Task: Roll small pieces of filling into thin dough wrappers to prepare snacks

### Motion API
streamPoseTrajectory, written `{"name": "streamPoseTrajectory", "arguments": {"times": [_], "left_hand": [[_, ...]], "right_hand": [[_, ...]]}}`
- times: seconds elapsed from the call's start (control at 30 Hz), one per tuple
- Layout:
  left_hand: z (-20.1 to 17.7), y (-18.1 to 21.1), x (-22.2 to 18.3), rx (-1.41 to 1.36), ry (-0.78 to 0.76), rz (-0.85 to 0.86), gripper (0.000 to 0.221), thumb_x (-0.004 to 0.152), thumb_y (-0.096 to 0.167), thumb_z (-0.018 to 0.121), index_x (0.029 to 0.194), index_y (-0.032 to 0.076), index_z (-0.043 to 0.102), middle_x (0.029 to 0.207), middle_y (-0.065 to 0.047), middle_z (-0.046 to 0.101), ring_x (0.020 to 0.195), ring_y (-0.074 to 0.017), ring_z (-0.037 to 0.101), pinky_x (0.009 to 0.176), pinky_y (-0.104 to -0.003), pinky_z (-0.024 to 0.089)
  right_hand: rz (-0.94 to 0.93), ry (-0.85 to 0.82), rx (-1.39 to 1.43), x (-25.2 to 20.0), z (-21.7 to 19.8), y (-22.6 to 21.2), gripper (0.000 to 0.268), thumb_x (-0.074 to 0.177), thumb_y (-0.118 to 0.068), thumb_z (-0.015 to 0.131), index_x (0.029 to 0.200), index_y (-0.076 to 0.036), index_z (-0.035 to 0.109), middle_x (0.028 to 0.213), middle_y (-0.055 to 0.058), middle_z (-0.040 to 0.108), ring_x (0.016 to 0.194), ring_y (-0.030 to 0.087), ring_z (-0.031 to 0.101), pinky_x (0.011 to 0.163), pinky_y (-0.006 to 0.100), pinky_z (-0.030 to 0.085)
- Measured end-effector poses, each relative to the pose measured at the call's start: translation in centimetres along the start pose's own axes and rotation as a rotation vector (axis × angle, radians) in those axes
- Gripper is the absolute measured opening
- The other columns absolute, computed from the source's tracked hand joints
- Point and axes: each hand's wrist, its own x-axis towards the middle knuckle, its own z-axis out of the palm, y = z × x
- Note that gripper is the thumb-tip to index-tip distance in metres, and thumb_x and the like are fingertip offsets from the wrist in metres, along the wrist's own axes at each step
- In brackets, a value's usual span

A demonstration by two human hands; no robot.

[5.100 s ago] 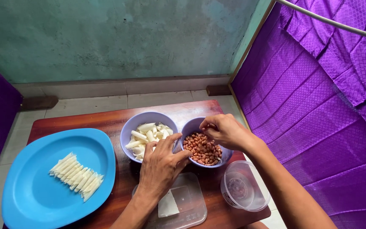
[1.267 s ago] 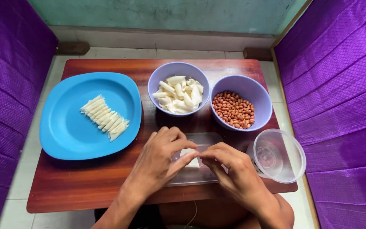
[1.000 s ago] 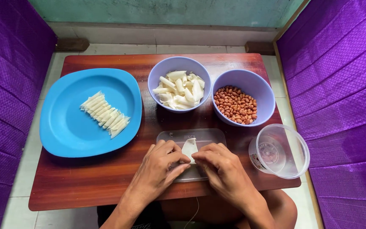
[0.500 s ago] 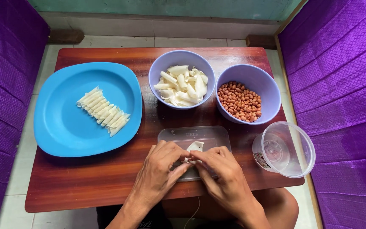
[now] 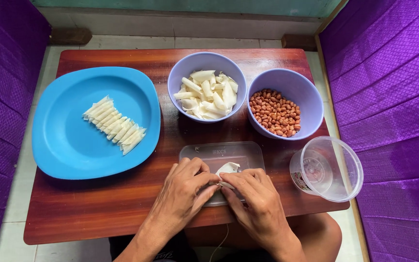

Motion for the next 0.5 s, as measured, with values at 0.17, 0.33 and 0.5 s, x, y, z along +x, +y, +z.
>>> {"name": "streamPoseTrajectory", "arguments": {"times": [0.17, 0.33, 0.5], "left_hand": [[-0.3, 0.3, 0.1, -0.009, -0.03, -0.021, 0.016, 0.091, 0.018, 0.074, 0.106, 0.018, 0.071, 0.096, 0.001, 0.06, 0.083, -0.0218, 0.053, 0.069, -0.037, 0.041], [-0.1, 0.3, 0.3, -0.025, -0.027, -0.04, 0.014, 0.092, 0.02, 0.074, 0.105, 0.02, 0.073, 0.094, 0.002, 0.061, 0.083, -0.0204, 0.054, 0.07, -0.036, 0.042], [0.5, 0.7, 0.2, 0.027, 0.129, 0.011, 0.007, 0.095, 0.019, 0.072, 0.101, 0.016, 0.073, 0.094, 0.0, 0.063, 0.082, -0.0229, 0.054, 0.069, -0.038, 0.042]], "right_hand": [[0.036, 0.024, -0.024, -0.9, 0.4, 0.4, 0.027, 0.095, -0.006, 0.069, 0.121, -0.009, 0.066, 0.112, -0.001, 0.076, 0.088, 0.024, 0.061, 0.081, 0.036, 0.048], [0.022, 0.05, -0.017, -0.5, 0.4, 0.6, 0.027, 0.094, -0.001, 0.067, 0.12, -0.009, 0.066, 0.109, 0.001, 0.075, 0.087, 0.025, 0.059, 0.083, 0.037, 0.047], [0.066, 0.059, 0.019, -0.1, -0.1, 0.2, 0.032, 0.094, -0.017, 0.073, 0.124, -0.009, 0.069, 0.111, 0.006, 0.072, 0.094, 0.025, 0.06, 0.09, 0.035, 0.05]]}}
